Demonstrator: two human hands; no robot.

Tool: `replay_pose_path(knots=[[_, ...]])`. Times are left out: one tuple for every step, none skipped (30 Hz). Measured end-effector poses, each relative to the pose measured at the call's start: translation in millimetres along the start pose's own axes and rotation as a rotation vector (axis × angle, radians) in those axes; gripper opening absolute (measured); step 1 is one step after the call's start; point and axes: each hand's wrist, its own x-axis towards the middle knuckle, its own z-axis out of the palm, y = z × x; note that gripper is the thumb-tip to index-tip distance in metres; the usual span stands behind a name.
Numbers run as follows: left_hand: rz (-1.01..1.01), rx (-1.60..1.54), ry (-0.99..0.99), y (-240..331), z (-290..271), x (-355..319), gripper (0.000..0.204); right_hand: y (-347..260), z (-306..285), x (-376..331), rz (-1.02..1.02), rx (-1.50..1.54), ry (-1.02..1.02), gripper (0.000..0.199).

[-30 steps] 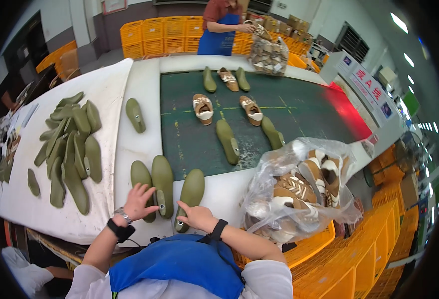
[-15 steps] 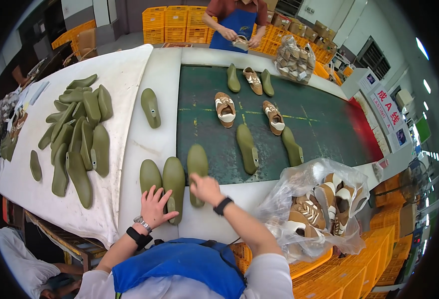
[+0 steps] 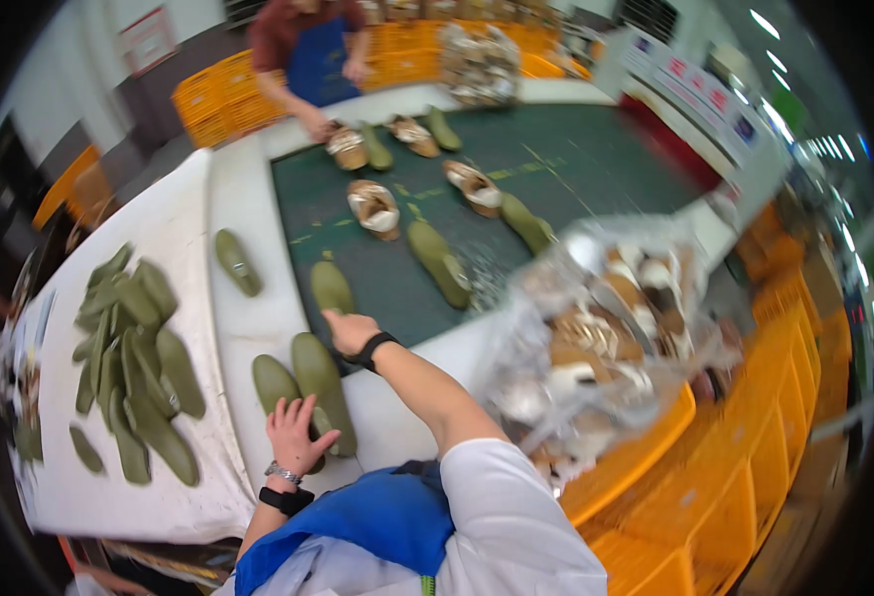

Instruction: Sort shoe uppers and match them with appropriate shoe lasts on a conveyor belt in a shoe manufacturing facility.

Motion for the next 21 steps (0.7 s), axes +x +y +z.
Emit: replay_pose_path(knots=[[0.005,-0.002,0.007,-5.2,3.5,-2.9,0.071,-17.1,-20.8,-14.0,-0.017,0.056,0.046,0.048],[0.000,0.018,-0.008,-6.4,2.9,-5.0,0.072,-33.0,-45.4,-33.7,-0.065,0.125,0.137,0.044],[-0.006,0.038,-0.018,-6.1,1.7,-4.7,0.072,-41.4,-66.8,-54.7,-0.165,0.117,0.280,0.040],[-0.014,0.034,-0.028,-8.4,3.5,-5.4,0.073,-51.4,-94.5,-82.2,-0.193,0.068,0.362,0.037],[-0.022,0.029,-0.037,-10.3,6.2,-5.1,0.073,-57.6,-123.3,-114.3,-0.157,-0.002,0.419,0.034],[-0.023,0.021,-0.052,-11.6,7.9,-5.0,0.073,-56.5,-146.3,-146.8,-0.160,-0.026,0.538,0.033],[0.008,0.014,-0.067,-12.2,9.1,-3.6,0.073,-48.5,-163.9,-174.4,-0.081,-0.093,0.615,0.031],[0.004,0.014,-0.067,-12.8,9.3,-4.5,0.073,-35.3,-181.2,-204.0,-0.057,-0.085,0.699,0.028],[-0.001,0.012,-0.065,-12.3,9.4,-4.3,0.073,-30.1,-203.2,-234.7,0.135,-0.154,0.711,0.023],[0.003,0.021,-0.071,-13.7,9.4,-5.4,0.074,2.8,-207.4,-252.5,0.219,-0.212,0.779,0.020],[0.012,0.016,-0.074,-14.7,9.6,-6.1,0.074,31.9,-212.3,-270.2,0.332,-0.314,0.758,0.017],[-0.001,0.013,-0.090,-16.0,9.1,-6.9,0.074,59.7,-214.4,-285.5,0.442,-0.412,0.734,0.015],[0.004,-0.003,-0.096,-11.9,9.3,-4.1,0.073,85.5,-212.4,-305.7,0.523,-0.409,0.698,0.014],[-0.010,-0.004,-0.120,-8.1,6.6,-2.3,0.073,103.7,-206.2,-319.2,0.527,-0.398,0.650,0.017],[0.002,-0.007,-0.119,-7.3,5.9,-2.1,0.073,115.5,-195.9,-326.4,0.537,-0.402,0.657,0.017],[-0.013,-0.008,-0.140,-7.6,6.2,-0.4,0.073,125.3,-184.8,-330.6,0.472,-0.387,0.656,0.019],[-0.032,-0.009,-0.157,-8.1,6.0,1.5,0.073,128.7,-179.1,-332.7,0.402,-0.373,0.654,0.022],[-0.031,-0.005,-0.157,-9.1,5.7,0.2,0.073,107.4,-184.4,-331.4,0.395,-0.283,0.624,0.027],[-0.049,-0.007,-0.174,-9.1,5.6,0.9,0.074,90.1,-187.4,-329.4,0.490,-0.216,0.529,0.028],[-0.052,-0.013,-0.190,-6.9,4.9,3.3,0.075,81.1,-183.6,-332.5,0.493,-0.273,0.466,0.029],[-0.025,-0.017,-0.190,-4.7,4.5,5.1,0.075,76.1,-181.3,-337.2,0.506,-0.329,0.405,0.032]])
